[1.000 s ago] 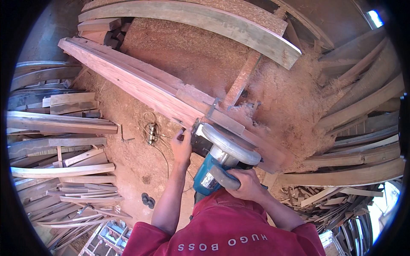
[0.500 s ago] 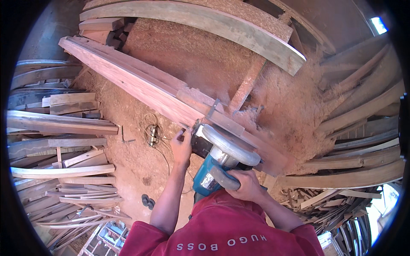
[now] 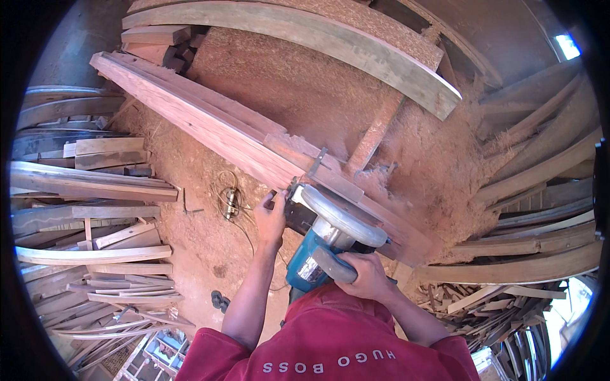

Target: The person picks up a long piece of lumber, places it across supports, and then uses a circular saw to cut a small section off the end.

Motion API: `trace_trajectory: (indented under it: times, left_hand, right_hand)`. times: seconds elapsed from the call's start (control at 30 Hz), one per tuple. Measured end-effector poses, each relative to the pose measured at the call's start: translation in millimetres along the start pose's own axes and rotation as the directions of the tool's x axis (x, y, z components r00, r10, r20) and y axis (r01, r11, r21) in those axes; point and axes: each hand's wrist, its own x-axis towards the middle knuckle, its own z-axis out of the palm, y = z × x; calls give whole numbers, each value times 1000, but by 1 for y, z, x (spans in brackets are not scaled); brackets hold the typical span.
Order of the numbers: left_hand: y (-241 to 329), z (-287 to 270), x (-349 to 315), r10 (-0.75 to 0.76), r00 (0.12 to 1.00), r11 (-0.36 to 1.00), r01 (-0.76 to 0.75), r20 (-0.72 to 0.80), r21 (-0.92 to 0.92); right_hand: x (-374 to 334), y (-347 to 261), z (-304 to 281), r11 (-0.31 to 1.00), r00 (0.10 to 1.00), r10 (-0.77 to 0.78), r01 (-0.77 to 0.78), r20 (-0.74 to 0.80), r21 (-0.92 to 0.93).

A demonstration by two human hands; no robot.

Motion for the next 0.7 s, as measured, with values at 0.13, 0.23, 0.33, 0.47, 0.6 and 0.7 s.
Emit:
trace_trajectory:
  times: [0.13,0.23,0.33,0.47,0.6,0.7]
  left_hand:
    - [3,-5,4,-4,1000,1000,4,0,21]
    - [6,-6,6,-7,1000,1000,7,5,5]
    - [10,-8,8,3,1000,999,-3,11,-33]
    - [12,-11,12,-5,1000,1000,5,10,-18]
    - [14,-16,17,-16,1000,999,17,20,-32]
    - [16,-17,20,-29,999,1000,30,21,-11]
  right_hand:
    - [5,-4,2,1000,1000,0,0,-7,0]
    - [9,-6,4,1000,1000,4,-4,-6,0]
    - [13,-7,6,1000,1000,4,-4,-1,-2]
    - [16,-6,10,1000,1000,-14,14,-15,-2]
    - [21,-10,10,1000,1000,3,-3,2,-9]
    - [25,-11,12,1000,1000,-4,4,-13,-3]
